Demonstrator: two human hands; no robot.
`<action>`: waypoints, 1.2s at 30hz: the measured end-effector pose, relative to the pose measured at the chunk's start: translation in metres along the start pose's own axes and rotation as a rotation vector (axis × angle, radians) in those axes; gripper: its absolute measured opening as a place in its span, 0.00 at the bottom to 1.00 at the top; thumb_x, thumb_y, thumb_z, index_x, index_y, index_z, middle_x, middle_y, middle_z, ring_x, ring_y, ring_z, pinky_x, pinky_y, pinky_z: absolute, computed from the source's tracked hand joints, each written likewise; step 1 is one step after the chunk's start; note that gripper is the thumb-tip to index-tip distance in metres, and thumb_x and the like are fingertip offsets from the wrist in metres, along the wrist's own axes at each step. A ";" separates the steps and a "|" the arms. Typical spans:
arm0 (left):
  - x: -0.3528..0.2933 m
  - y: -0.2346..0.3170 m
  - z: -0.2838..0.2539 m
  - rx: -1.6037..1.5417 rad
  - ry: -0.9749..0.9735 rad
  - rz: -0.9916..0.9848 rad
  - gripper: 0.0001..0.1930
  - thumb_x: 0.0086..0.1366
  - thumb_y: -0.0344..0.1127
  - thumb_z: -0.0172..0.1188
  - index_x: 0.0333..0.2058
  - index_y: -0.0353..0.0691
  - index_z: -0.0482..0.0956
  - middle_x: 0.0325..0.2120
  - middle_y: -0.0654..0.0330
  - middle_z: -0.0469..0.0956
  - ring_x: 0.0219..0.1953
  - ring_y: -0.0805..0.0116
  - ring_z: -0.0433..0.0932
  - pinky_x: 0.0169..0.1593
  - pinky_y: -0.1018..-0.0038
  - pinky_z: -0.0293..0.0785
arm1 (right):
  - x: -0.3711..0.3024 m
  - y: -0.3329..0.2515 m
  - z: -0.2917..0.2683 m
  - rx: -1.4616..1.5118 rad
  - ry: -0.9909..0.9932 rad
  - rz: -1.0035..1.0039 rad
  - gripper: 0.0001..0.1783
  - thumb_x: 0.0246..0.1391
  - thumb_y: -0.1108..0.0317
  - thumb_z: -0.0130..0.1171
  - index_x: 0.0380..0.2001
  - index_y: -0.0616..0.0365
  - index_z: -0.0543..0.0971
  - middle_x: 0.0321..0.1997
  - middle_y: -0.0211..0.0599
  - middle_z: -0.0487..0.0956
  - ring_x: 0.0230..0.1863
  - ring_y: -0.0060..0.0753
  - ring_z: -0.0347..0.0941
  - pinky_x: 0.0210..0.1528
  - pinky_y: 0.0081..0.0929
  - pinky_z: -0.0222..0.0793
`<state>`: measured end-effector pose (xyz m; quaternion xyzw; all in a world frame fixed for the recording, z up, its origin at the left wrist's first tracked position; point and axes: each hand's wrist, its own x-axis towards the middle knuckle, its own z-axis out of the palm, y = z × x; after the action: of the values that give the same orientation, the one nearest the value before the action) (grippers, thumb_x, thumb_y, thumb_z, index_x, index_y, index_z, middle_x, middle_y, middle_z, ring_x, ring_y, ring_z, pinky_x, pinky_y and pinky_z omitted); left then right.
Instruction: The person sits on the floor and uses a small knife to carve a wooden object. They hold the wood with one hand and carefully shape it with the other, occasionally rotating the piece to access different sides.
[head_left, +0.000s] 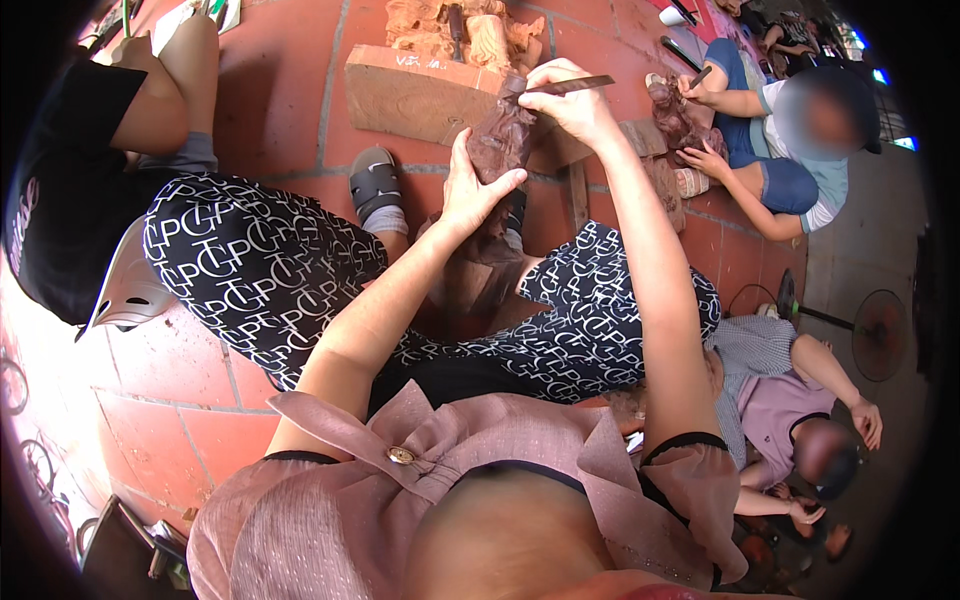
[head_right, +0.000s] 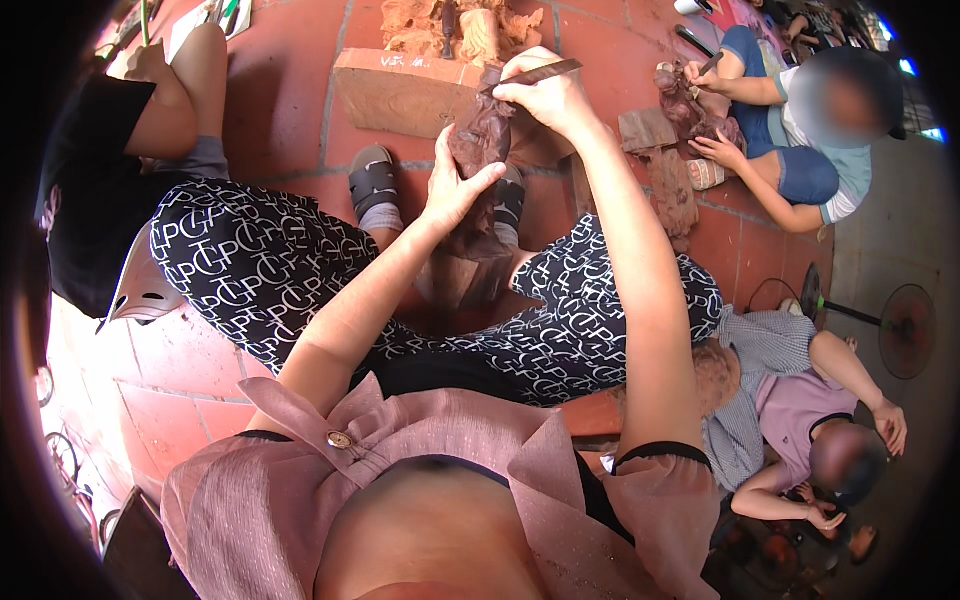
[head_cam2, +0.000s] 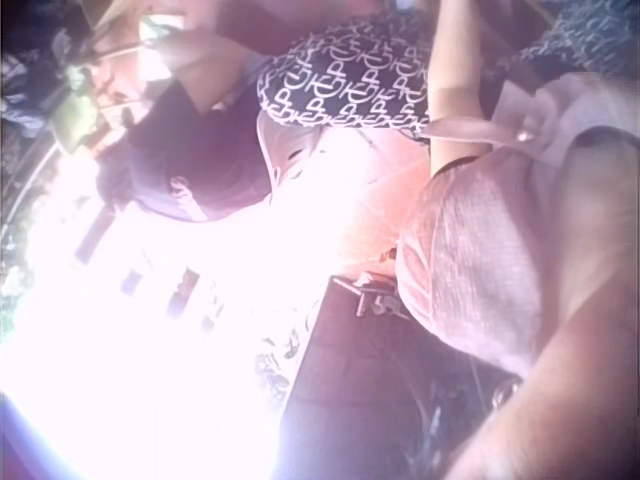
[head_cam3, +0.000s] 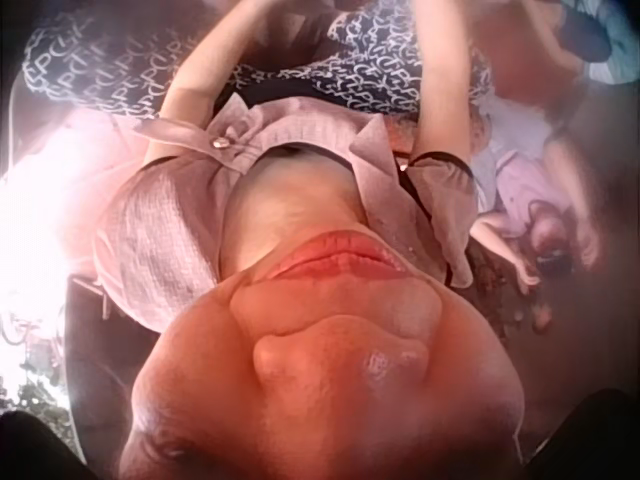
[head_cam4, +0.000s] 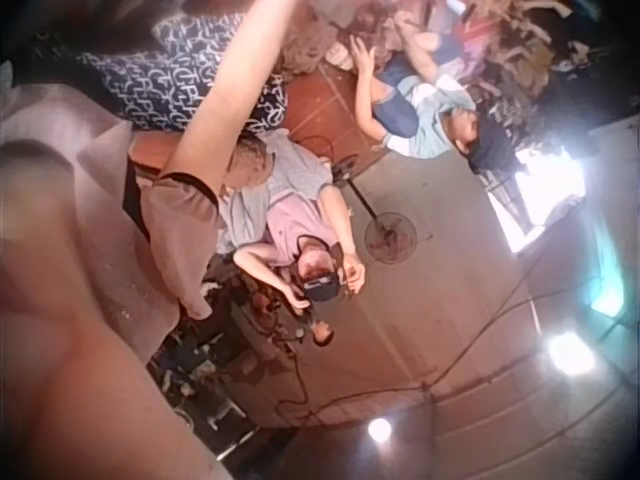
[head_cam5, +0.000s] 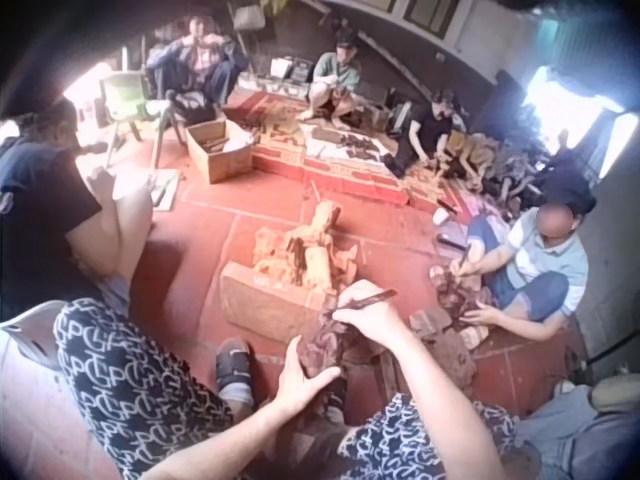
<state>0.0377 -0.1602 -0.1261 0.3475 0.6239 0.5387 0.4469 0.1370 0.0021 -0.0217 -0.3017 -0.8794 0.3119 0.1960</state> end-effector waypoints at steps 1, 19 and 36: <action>-0.001 0.003 -0.001 -0.002 0.000 0.000 0.56 0.40 0.56 0.69 0.60 0.36 0.45 0.58 0.41 0.54 0.59 0.49 0.57 0.60 0.61 0.55 | 0.002 -0.001 -0.003 0.027 -0.008 0.010 0.10 0.40 0.66 0.66 0.26 0.58 0.79 0.36 0.32 0.74 0.39 0.26 0.70 0.43 0.23 0.66; 0.002 0.002 0.001 0.005 -0.004 0.003 0.56 0.41 0.56 0.69 0.60 0.38 0.44 0.57 0.40 0.56 0.59 0.49 0.59 0.60 0.61 0.55 | 0.002 0.007 -0.005 0.070 -0.005 0.004 0.11 0.41 0.66 0.66 0.28 0.59 0.79 0.36 0.32 0.74 0.38 0.25 0.71 0.42 0.23 0.66; 0.004 0.000 0.003 -0.047 -0.011 0.030 0.54 0.42 0.55 0.69 0.60 0.38 0.45 0.55 0.40 0.58 0.58 0.49 0.61 0.60 0.62 0.56 | -0.001 0.011 -0.003 0.347 0.009 0.180 0.10 0.39 0.69 0.67 0.28 0.57 0.79 0.34 0.29 0.74 0.37 0.21 0.71 0.40 0.20 0.67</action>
<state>0.0393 -0.1554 -0.1274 0.3492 0.6035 0.5578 0.4502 0.1435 0.0096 -0.0267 -0.3421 -0.7811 0.4737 0.2202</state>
